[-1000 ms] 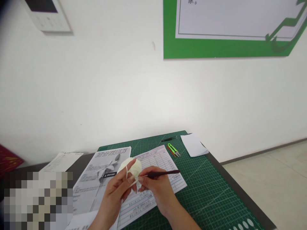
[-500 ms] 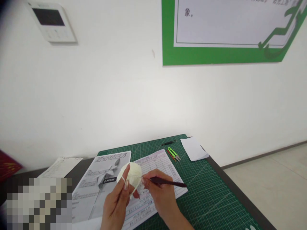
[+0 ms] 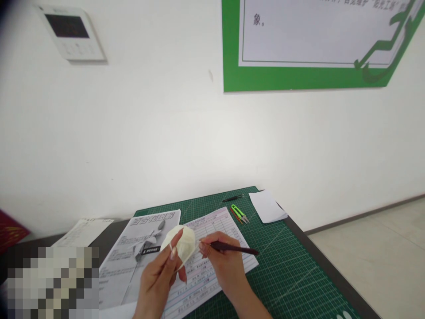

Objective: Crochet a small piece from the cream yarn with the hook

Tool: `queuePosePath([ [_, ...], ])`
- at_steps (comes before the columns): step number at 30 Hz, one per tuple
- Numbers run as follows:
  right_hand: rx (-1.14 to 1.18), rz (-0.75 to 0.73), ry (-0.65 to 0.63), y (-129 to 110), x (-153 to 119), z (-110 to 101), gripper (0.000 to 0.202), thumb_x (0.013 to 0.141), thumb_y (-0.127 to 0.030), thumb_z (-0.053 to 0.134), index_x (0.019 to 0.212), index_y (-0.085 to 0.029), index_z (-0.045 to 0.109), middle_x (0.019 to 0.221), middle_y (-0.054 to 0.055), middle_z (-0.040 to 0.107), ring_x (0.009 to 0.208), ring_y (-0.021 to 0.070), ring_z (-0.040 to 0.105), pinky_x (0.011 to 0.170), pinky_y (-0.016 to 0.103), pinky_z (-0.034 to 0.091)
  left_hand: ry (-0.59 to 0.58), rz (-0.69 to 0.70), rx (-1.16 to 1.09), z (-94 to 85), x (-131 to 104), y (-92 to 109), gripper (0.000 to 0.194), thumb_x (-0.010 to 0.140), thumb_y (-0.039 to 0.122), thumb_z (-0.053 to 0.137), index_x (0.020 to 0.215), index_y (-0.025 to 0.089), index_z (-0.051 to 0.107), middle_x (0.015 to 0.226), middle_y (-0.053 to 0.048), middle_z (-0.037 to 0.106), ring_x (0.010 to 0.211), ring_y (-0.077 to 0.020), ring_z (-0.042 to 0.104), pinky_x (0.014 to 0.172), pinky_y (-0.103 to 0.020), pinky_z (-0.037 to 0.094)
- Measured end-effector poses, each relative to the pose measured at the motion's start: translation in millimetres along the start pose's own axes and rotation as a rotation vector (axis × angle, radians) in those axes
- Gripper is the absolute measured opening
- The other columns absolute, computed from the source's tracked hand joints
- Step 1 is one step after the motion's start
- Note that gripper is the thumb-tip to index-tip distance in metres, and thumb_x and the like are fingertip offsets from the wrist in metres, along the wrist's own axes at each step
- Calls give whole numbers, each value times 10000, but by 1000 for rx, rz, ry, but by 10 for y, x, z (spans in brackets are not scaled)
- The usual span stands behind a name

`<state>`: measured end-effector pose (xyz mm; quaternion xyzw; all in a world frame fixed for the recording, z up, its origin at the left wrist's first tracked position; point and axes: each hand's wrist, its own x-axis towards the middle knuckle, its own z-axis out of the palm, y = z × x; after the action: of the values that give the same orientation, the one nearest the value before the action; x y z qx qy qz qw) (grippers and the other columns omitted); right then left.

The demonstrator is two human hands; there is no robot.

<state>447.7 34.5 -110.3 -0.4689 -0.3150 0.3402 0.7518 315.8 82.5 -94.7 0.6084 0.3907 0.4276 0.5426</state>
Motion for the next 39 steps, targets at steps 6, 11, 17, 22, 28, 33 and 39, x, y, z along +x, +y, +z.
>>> queuePosePath([
  [6, 154, 25, -1, 3, -18, -2, 81, 618, -149, 754, 634, -188, 684, 590, -20, 661, 534, 123, 561, 535, 247, 443, 15, -16, 85, 63, -23, -87, 540, 780, 516, 475, 1118, 113, 599, 352, 51, 487, 347, -111, 336, 382, -241, 258],
  [11, 152, 29, -13, 1, -16, -15, 92, 597, -160, 771, 618, -187, 686, 591, -21, 664, 531, 119, 566, 527, 240, 443, 26, 100, 286, 46, 22, -55, 302, 772, 462, 510, 829, 185, 616, 336, 53, 509, 350, -127, 414, 426, -232, 313],
  [17, 127, 95, -42, -18, -31, 4, 76, 603, -179, 769, 633, -187, 699, 571, -22, 657, 529, 126, 569, 535, 253, 453, 39, 134, 327, -13, 31, -10, 218, 791, 406, 502, 684, 222, 550, 406, 42, 570, 404, -138, 465, 455, -224, 330],
  [22, 5, 35, -64, -11, -19, 10, 84, 594, -181, 772, 606, -191, 689, 562, -29, 644, 508, 116, 538, 506, 240, 421, 58, 185, 334, -39, 12, 22, 266, 780, 382, 517, 574, 215, 546, 479, 34, 569, 419, -126, 410, 440, -231, 291],
  [28, -69, 82, -127, 3, -18, 11, 95, 585, -206, 778, 589, -183, 687, 497, -37, 606, 464, 111, 523, 469, 231, 390, 73, 204, 319, -37, 29, 29, 213, 767, 341, 533, 604, 215, 588, 527, 23, 596, 442, -132, 390, 453, -245, 271],
  [33, -83, 67, -91, 4, -21, 12, 93, 587, -196, 770, 580, -186, 677, 483, -38, 600, 463, 117, 519, 469, 233, 394, 55, 172, 268, -26, 13, 30, 237, 772, 381, 522, 618, 212, 580, 509, 25, 552, 429, -125, 334, 438, -249, 244],
  [39, -212, -128, -131, -36, -60, 4, 49, 684, -177, 701, 648, -210, 693, 627, -9, 640, 583, 147, 562, 544, 252, 418, -78, 191, 228, -37, -50, 23, 296, 782, 444, 506, 647, 197, 597, 456, 50, 411, 442, -113, 294, 437, -249, 205],
])
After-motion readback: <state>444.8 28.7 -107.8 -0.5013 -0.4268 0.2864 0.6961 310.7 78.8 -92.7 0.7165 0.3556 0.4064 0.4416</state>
